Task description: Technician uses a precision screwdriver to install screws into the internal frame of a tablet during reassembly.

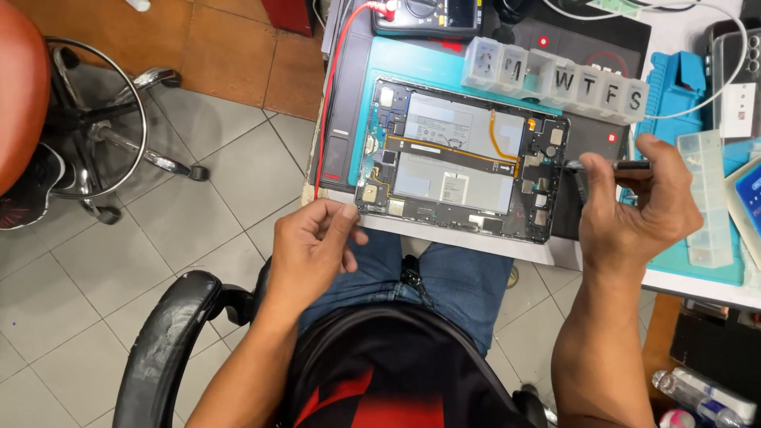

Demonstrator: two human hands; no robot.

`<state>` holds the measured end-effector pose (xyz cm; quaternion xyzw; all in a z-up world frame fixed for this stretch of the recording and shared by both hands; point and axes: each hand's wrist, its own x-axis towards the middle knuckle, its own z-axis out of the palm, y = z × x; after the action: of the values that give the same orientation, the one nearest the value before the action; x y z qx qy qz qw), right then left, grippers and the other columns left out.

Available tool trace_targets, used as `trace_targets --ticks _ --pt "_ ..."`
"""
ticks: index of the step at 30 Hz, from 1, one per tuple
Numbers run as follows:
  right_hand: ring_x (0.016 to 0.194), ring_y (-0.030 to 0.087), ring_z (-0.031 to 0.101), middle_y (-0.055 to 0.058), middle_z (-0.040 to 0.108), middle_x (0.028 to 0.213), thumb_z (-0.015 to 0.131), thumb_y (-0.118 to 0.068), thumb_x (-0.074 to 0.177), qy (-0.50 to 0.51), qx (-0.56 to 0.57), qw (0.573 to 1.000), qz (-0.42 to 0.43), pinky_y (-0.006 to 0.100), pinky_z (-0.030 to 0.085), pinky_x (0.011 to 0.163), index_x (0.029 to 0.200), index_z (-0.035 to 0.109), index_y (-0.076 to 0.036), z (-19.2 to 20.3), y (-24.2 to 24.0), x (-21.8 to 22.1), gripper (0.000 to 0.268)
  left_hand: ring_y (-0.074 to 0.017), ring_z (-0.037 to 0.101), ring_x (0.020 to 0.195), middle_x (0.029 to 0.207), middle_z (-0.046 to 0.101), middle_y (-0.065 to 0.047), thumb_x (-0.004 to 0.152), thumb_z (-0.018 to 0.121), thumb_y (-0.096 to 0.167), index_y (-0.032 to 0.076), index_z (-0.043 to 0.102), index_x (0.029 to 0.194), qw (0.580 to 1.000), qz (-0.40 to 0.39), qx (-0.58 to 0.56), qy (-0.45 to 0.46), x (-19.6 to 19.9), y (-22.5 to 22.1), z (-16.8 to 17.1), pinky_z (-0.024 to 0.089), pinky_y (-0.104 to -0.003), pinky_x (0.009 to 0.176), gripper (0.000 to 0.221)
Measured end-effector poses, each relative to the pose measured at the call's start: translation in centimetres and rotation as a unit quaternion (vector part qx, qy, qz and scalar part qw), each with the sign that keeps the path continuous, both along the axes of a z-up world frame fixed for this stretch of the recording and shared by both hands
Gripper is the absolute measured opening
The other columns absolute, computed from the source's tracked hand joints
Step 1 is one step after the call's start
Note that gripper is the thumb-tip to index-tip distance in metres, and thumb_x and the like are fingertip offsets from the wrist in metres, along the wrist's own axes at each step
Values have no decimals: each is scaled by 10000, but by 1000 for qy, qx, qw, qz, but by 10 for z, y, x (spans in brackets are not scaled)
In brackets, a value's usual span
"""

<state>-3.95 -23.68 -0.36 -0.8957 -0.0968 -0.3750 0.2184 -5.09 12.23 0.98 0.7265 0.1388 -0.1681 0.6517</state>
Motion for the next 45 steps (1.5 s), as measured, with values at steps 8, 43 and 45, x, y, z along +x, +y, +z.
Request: trace_targets --ticks 8,43,45 --pt "1018 432 778 324 676 1234 669 154 1156 90 88 990 60 431 618 852 1534 419 37 10 15 -6 468 -118 610 368 571 715 -39 983 629 253 86 617 847 997 -70 41 -15 6 -8 2 495 -239 440 216" --pt "912 485 749 230 483 1322 717 58 1115 -45 130 989 45 417 517 672 1521 398 -86 10 33 -22 535 -179 498 851 966 586 20 939 563 -19 190 606 865 635 -95 343 -685 28 -43 -46 334 -368 810 225" --pt "881 438 756 256 556 1155 711 42 1110 -59 150 986 47 378 517 647 1496 412 -70 12 36 -16 501 -184 483 856 963 578 20 958 560 4 188 604 870 630 -98 335 -694 31 -43 -45 314 -362 798 208"
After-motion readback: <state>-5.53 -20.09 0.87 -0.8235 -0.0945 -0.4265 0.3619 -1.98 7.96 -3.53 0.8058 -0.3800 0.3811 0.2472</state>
